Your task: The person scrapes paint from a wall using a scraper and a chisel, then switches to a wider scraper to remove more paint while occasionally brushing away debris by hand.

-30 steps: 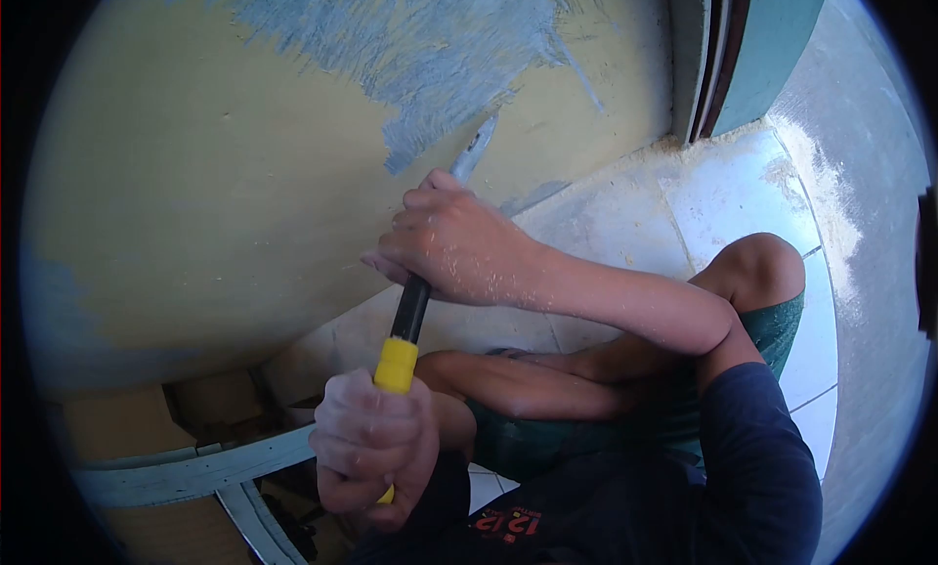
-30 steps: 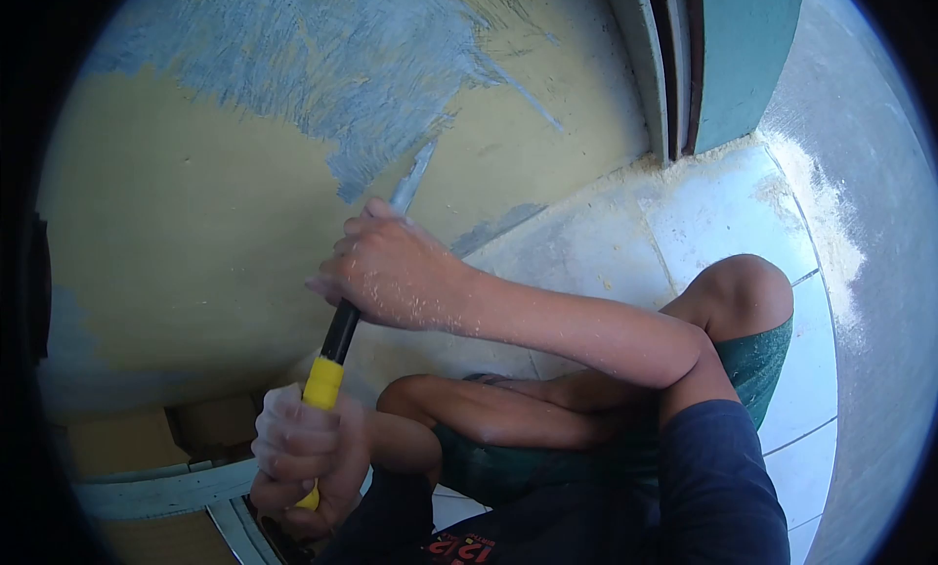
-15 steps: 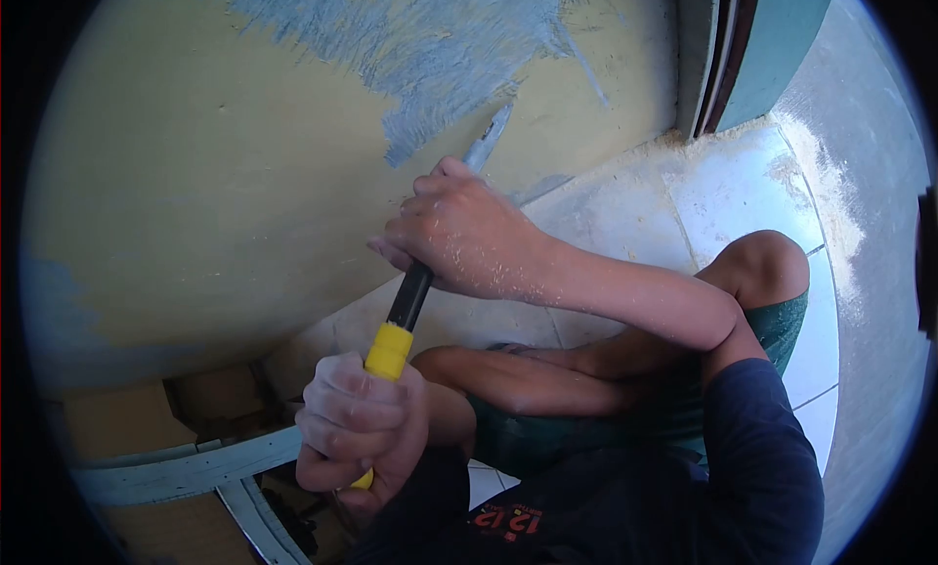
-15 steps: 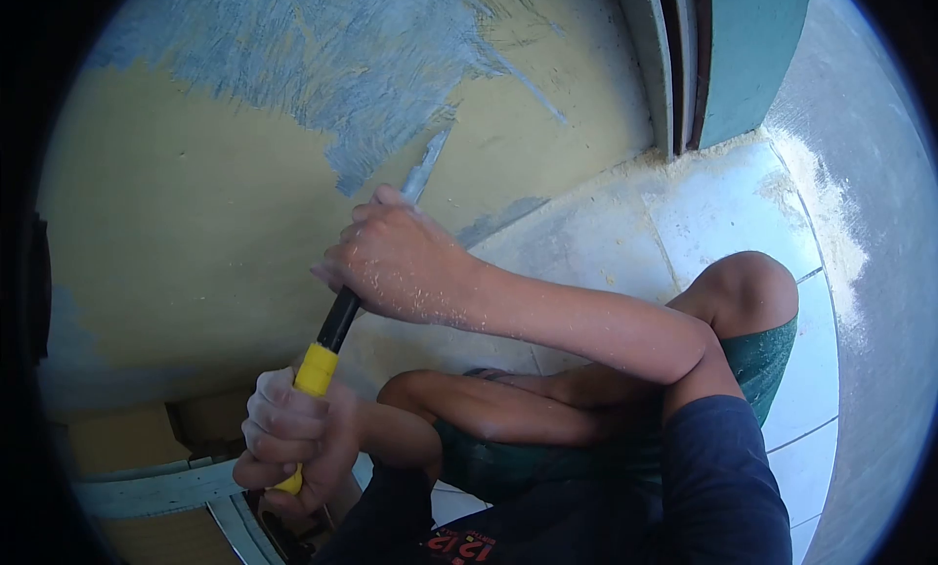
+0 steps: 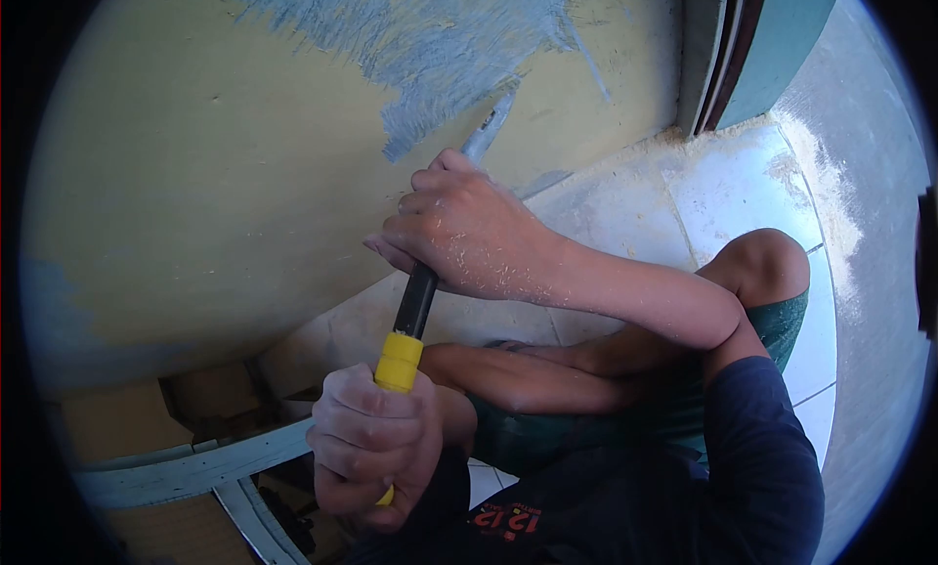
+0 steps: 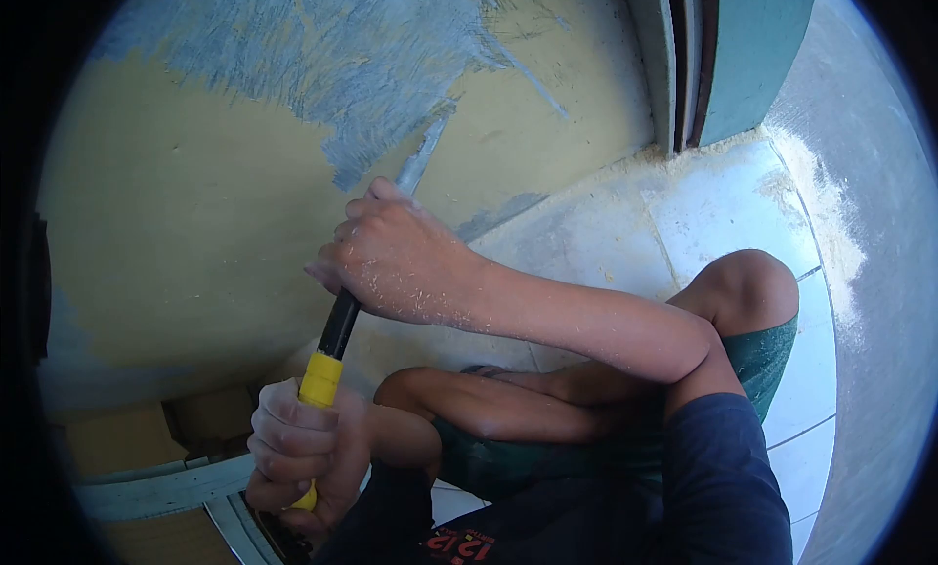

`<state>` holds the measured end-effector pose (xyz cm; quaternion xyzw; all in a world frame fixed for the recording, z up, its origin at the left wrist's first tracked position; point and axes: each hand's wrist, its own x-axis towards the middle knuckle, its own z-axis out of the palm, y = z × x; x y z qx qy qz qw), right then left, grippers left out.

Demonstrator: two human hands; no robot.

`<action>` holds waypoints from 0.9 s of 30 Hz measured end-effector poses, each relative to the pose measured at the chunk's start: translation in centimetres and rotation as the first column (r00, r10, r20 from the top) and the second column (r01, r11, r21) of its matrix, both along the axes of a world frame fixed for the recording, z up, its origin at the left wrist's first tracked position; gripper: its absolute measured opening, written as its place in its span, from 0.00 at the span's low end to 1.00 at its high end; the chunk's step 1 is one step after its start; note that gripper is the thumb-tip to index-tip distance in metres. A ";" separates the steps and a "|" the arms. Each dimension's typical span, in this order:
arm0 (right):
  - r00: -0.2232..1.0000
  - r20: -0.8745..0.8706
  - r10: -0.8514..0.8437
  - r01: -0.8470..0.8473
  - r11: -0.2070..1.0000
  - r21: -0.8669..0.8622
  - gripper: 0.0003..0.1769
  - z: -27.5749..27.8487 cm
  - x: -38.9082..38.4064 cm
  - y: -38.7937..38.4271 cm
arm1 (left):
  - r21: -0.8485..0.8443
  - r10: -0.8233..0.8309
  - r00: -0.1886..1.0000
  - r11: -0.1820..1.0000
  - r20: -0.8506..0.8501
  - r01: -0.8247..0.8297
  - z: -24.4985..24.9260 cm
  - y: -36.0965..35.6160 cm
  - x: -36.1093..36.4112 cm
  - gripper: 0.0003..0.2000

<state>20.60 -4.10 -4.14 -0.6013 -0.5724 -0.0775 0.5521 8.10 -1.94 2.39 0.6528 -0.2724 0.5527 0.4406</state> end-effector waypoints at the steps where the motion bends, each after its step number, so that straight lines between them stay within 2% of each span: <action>1: 1.000 0.030 -0.002 0.002 1.000 0.002 0.16 -0.3 0.3 0.4 | 0.057 -0.002 1.000 0.998 0.017 0.001 -0.1 -0.2 0.2 0.15; 2: 0.998 0.058 -0.004 0.003 1.000 0.006 0.16 -0.4 0.3 0.6 | 0.058 0.002 1.000 0.998 0.015 -0.003 0.1 -0.1 -0.1 0.15; 4: 1.000 0.027 -0.007 0.007 1.000 0.005 0.16 0.1 -0.2 0.0 | -0.072 -0.007 1.000 0.997 -0.003 0.007 0.4 0.3 -0.3 0.15; 5: 1.000 -0.006 -0.010 0.010 1.000 0.000 0.16 0.2 -0.4 -0.2 | -0.074 -0.010 1.000 0.997 -0.007 0.010 0.4 -0.2 -0.5 0.15; 7: 1.000 0.012 -0.003 0.003 0.999 0.032 0.16 0.1 0.1 0.1 | -0.036 0.013 0.994 0.999 0.105 -0.009 0.7 -1.6 -0.3 0.15; 9: 1.000 0.025 0.016 -0.017 0.997 0.072 0.16 -0.1 0.2 0.4 | -0.055 0.009 0.998 0.998 0.054 -0.006 0.1 0.3 0.1 0.15; 11: 0.997 0.069 -0.040 0.047 0.992 -0.113 0.16 -0.6 0.7 0.5 | -0.071 -0.009 1.000 0.997 0.011 0.010 0.0 1.0 0.3 0.15; 13: 1.000 0.029 -0.011 0.013 0.997 -0.074 0.14 -0.3 -0.3 0.2 | -0.077 0.002 1.000 0.997 0.006 -0.002 0.2 0.5 0.0 0.15; 14: 1.000 -0.003 0.019 -0.019 0.999 -0.030 0.12 -0.2 -0.4 0.1 | -0.054 -0.008 0.998 0.999 0.055 0.011 0.3 -0.3 -0.2 0.16; 18: 0.998 0.025 0.049 -0.049 0.999 0.009 0.12 0.0 0.1 0.2 | -0.035 0.036 0.997 0.999 0.071 -0.033 0.2 -0.4 -0.3 0.16; 20: 0.996 0.088 -0.017 0.027 0.994 -0.110 0.16 -0.6 0.9 0.4 | -0.093 0.009 1.000 0.996 -0.013 -0.010 -0.3 1.4 0.1 0.16; 21: 0.996 0.089 -0.020 0.030 0.993 -0.113 0.16 -0.5 0.5 0.3 | -0.096 0.005 1.000 0.995 -0.012 -0.007 -0.1 1.1 -0.1 0.16; 23: 1.000 0.018 -0.021 0.021 1.000 0.005 0.16 0.0 -0.3 -0.1 | -0.066 -0.039 0.998 0.997 0.047 0.042 0.4 -0.1 -0.4 0.16; 24: 1.000 0.020 -0.021 0.021 1.000 0.003 0.16 0.1 -0.1 -0.1 | -0.069 -0.039 0.998 0.997 0.048 0.043 0.4 -0.4 -0.3 0.16; 26: 0.998 0.058 0.000 -0.002 1.000 0.029 0.17 0.4 0.2 -0.1 | -0.030 0.089 0.993 0.996 0.079 -0.086 0.4 -0.9 -0.3 0.16; 27: 0.999 0.054 0.004 -0.005 1.000 0.030 0.17 0.2 0.2 0.1 | -0.028 0.092 0.993 0.996 0.076 -0.090 0.3 -0.4 -0.4 0.16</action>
